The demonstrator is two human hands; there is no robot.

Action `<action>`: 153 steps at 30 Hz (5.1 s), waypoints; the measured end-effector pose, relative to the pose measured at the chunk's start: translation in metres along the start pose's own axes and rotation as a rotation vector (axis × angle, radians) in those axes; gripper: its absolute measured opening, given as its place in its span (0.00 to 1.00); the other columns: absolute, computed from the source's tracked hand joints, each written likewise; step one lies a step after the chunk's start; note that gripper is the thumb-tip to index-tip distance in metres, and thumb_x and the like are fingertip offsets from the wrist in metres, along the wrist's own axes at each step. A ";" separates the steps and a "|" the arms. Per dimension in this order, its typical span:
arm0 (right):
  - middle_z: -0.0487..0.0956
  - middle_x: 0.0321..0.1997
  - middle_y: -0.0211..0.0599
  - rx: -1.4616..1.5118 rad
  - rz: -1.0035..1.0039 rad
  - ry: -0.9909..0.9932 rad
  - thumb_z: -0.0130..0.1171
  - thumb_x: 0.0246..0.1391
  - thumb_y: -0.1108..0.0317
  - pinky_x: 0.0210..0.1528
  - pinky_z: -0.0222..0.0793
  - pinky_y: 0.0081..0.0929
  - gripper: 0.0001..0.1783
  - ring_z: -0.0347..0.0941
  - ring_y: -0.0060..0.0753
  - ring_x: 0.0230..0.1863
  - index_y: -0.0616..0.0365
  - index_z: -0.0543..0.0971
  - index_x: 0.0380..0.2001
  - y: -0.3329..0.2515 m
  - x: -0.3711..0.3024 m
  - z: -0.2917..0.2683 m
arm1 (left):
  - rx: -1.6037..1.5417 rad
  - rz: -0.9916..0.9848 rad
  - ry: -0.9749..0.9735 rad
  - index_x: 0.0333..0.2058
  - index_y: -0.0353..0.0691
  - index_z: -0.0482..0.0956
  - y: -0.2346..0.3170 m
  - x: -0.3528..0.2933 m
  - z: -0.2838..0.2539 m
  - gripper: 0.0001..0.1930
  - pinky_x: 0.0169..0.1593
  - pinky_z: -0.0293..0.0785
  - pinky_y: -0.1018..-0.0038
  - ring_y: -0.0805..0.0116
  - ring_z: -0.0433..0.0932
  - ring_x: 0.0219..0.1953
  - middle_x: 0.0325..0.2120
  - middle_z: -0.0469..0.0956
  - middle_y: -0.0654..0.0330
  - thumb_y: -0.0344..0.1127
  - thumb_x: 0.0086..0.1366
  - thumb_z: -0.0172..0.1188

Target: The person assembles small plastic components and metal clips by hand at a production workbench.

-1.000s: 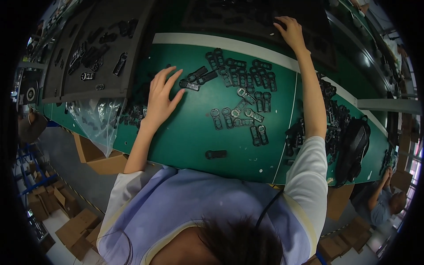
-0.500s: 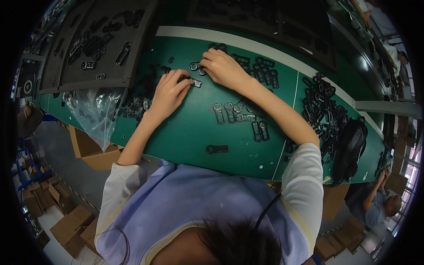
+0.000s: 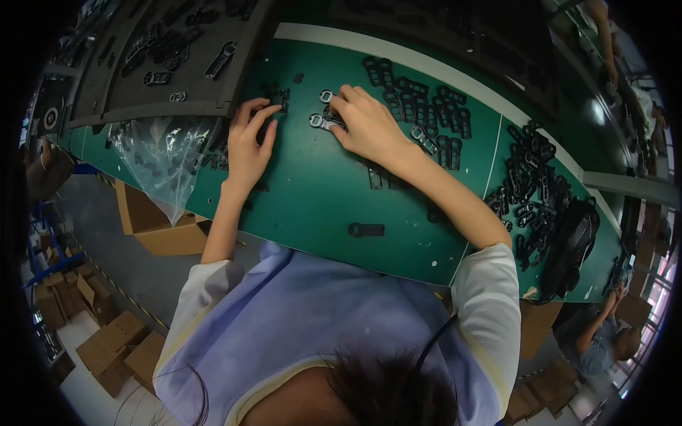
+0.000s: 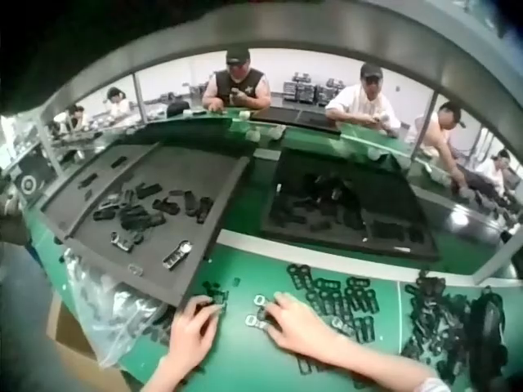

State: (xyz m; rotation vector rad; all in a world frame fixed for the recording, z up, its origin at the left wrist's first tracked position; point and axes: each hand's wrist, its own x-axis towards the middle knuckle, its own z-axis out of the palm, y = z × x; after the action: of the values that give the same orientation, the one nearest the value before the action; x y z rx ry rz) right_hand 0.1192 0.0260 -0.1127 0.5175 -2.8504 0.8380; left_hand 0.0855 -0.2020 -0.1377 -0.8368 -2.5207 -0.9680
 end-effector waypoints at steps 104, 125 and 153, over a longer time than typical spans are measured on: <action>0.60 0.67 0.41 -0.200 -0.096 0.024 0.54 0.57 0.55 0.69 0.45 0.48 0.30 0.51 0.48 0.69 0.51 0.65 0.61 0.057 -0.001 0.000 | -0.099 0.063 -0.226 0.43 0.40 0.77 0.056 -0.052 -0.006 0.17 0.42 0.66 0.68 0.60 0.71 0.42 0.39 0.72 0.59 0.27 0.52 0.64; 0.64 0.64 0.52 0.338 -0.175 0.015 0.54 0.56 0.56 0.64 0.57 0.40 0.30 0.58 0.55 0.65 0.59 0.67 0.59 -0.185 0.237 0.226 | 0.147 -0.236 0.616 0.34 0.31 0.78 -0.044 -0.046 -0.126 0.09 0.32 0.69 0.71 0.61 0.74 0.29 0.28 0.72 0.55 0.19 0.53 0.60; 0.73 0.53 0.52 0.011 -0.323 0.100 0.55 0.57 0.57 0.54 0.67 0.40 0.25 0.71 0.51 0.52 0.56 0.72 0.55 -0.129 0.289 0.221 | 0.067 -0.707 0.713 0.38 0.38 0.75 -0.190 -0.081 -0.155 0.08 0.51 0.60 0.66 0.60 0.72 0.45 0.38 0.76 0.58 0.36 0.64 0.55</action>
State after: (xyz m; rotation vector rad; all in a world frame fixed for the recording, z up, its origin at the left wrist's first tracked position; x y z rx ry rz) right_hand -0.1094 -0.2795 -0.1714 0.8810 -2.5753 0.7947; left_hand 0.0434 -0.4559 -0.1597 0.4246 -2.1621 -1.0997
